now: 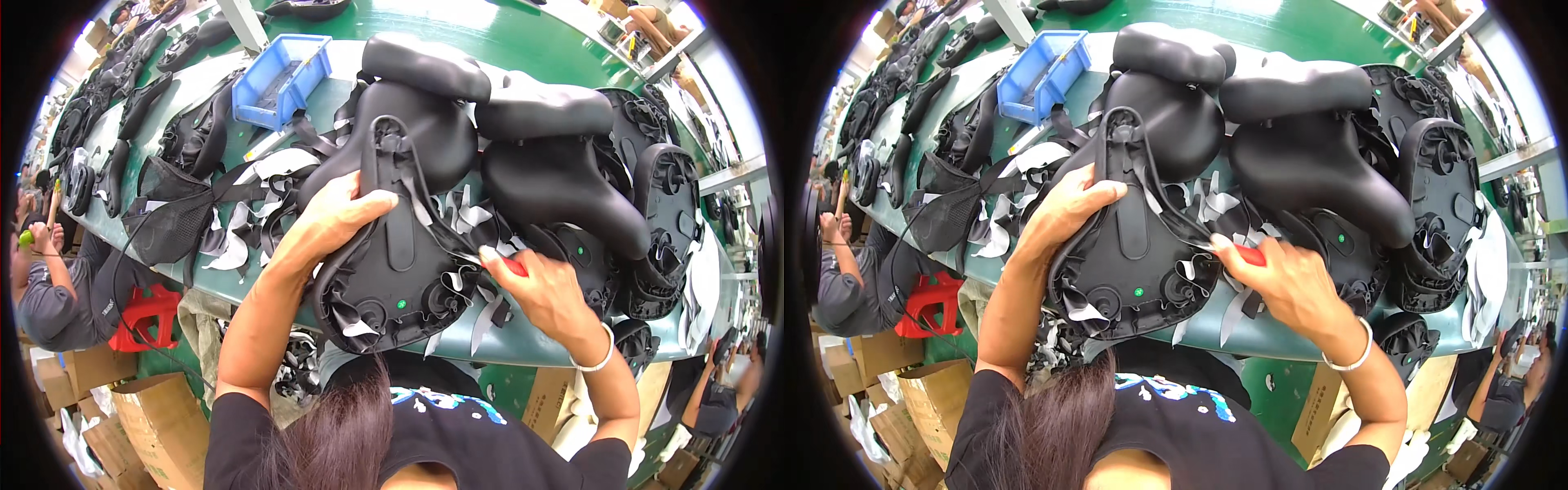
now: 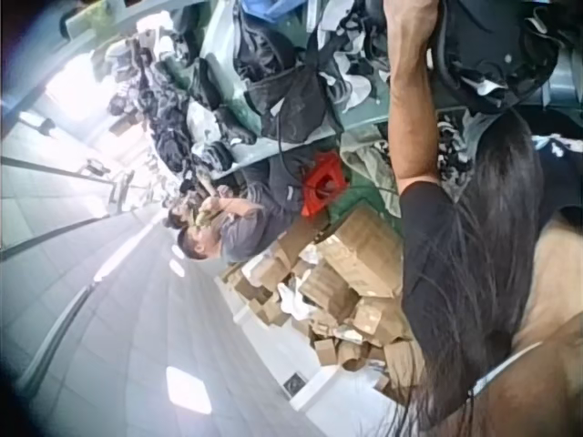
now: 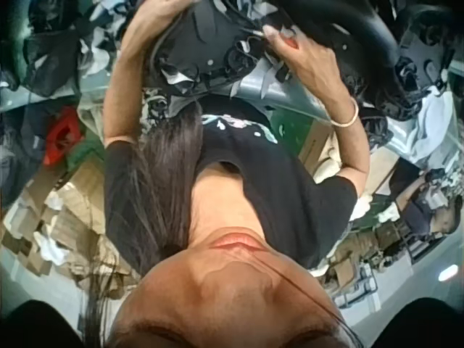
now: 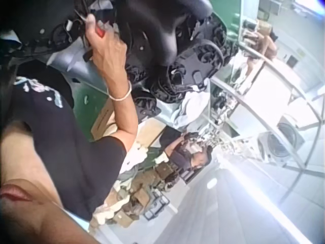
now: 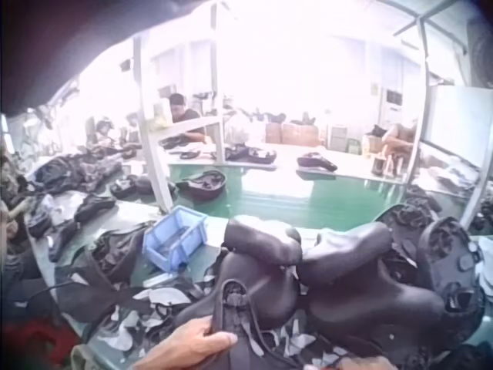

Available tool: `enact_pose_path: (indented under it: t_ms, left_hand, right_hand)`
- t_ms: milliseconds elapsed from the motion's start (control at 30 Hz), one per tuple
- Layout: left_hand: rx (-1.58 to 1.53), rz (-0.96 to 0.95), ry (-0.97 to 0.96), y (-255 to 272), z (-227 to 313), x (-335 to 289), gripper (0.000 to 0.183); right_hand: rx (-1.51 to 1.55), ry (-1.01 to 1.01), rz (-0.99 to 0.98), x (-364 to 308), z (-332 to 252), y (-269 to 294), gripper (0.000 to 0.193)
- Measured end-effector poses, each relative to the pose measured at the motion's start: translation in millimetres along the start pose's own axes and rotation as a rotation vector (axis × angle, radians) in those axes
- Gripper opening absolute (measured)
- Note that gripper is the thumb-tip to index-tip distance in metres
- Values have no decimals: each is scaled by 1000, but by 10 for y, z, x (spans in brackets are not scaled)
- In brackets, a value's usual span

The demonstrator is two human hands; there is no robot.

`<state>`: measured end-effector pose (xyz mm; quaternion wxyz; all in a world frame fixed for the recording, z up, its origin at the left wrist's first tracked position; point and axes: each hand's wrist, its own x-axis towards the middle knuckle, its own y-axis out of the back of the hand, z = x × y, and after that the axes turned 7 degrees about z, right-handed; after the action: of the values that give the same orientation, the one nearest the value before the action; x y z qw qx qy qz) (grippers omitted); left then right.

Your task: The person uses a red utility knife to trim excess black material from the underside of bicycle seats. They repeatedly pick up a seat, cut the edges, and place the seat back on the table. The person works on multiple seats throughout the clip, handling them one at a time.

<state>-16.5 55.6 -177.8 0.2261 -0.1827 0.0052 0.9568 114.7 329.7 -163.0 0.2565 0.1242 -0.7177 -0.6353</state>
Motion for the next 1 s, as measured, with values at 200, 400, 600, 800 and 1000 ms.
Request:
enact_pose_path:
  t_ms: [200,400,600,800,1000]
  left_hand:
    - [16,266,-106,24,-247,-251,30]
    - [-184,485,-84,-64,-445,-674,31]
    - [-291,497,-159,-58,-552,-782,35]
    - [271,1069,-260,175,-976,-937,57]
    - [1026,272,-778,-359,-153,-668,43]
  right_hand:
    - [368,-508,61,-461,-803,-418,54]
    - [534,-672,61,-732,-1138,-313,55]
    - [638,-409,459,175,-729,-390,53]
    - [1033,-978,696,251,-229,-270,40]
    - [1200,-607,392,374,-797,-156,51]
